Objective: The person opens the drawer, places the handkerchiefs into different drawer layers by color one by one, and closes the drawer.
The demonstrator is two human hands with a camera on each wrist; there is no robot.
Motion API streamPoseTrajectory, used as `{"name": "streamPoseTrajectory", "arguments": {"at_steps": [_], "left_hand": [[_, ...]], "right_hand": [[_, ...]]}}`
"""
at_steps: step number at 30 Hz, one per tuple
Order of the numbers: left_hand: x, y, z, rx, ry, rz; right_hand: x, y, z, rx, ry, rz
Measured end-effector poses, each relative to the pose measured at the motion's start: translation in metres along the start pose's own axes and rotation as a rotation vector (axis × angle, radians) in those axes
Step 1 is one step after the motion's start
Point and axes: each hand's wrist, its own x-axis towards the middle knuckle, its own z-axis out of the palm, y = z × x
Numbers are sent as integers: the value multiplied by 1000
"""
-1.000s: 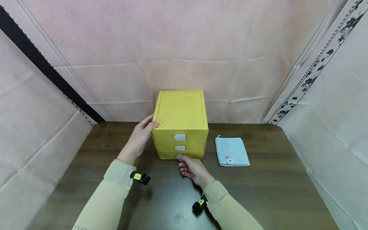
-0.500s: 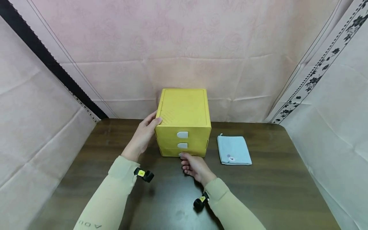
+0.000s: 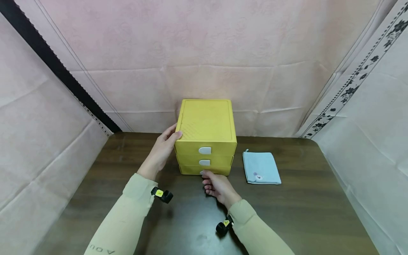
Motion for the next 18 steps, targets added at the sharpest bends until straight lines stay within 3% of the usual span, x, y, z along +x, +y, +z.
{"name": "streamPoseTrajectory", "arguments": {"at_steps": [18], "left_hand": [[1, 0, 1, 11, 8, -4]], "right_hand": [[-1, 2, 2, -19, 28, -10]]}}
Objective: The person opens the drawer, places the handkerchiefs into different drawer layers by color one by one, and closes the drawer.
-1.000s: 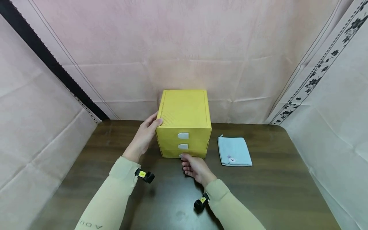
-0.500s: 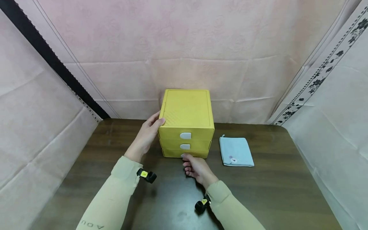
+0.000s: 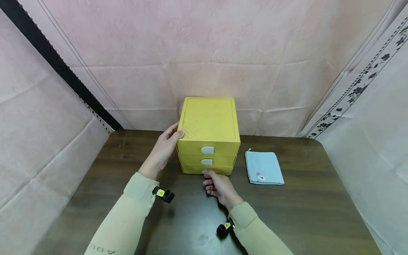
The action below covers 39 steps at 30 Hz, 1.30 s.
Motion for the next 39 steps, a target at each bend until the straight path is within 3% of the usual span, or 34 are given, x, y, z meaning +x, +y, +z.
{"name": "streamPoseTrajectory", "arguments": {"at_steps": [27, 39], "left_hand": [[0, 0, 1, 15, 4, -12], [0, -1, 2, 15, 12, -21]], "right_hand": [[-30, 12, -3, -70, -101, 55], [-47, 23, -2, -43, -121, 87]]}}
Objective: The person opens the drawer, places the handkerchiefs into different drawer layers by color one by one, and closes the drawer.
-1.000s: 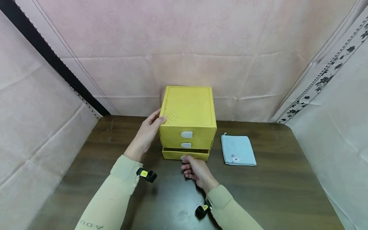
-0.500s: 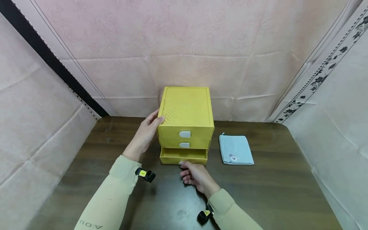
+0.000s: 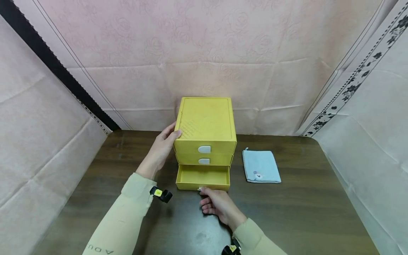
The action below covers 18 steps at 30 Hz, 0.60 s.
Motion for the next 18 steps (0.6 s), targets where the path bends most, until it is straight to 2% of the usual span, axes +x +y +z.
{"name": "streamPoseTrajectory", "arguments": {"at_steps": [18], "left_hand": [[-1, -2, 0, -15, -9, 21]], "right_hand": [[-31, 26, 6, 4, -59, -5]]}}
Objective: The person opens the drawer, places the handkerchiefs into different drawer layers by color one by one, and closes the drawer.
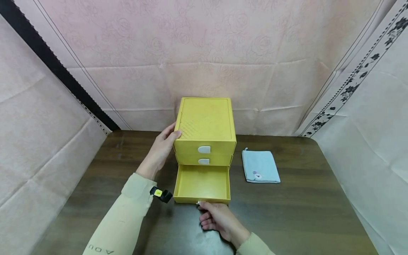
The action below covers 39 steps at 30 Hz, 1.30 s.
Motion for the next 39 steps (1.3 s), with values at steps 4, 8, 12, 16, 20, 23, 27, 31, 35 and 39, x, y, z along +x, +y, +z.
{"name": "streamPoseTrajectory", "arguments": {"at_steps": [4, 8, 12, 16, 20, 23, 27, 31, 35, 39], "left_hand": [[0, 0, -1, -6, -2, 4], [0, -1, 0, -8, -7, 8], [0, -2, 0, -18, -14, 12], [0, -3, 0, -24, -15, 19], [1, -3, 0, -26, -14, 19], [1, -3, 0, -21, -11, 11], [1, -2, 0, -18, -12, 6], [0, -1, 0, -23, -12, 6], [-1, 0, 0, -26, -13, 13], [-2, 1, -1, -34, -16, 18]], "right_hand": [[-2, 3, 1, -2, 0, 3], [-2, 4, 1, -2, 12, 11], [-5, 3, 3, -7, 10, 15], [-13, -1, 6, -39, 2, 8], [-22, -8, 9, -98, -7, -33], [-29, -16, 10, -145, -7, -96], [-37, -32, 6, -235, 26, -176], [-42, -49, -5, -324, 91, -240], [-46, -64, -22, -368, 194, -280], [-46, -81, -46, -408, 294, -309]]}}
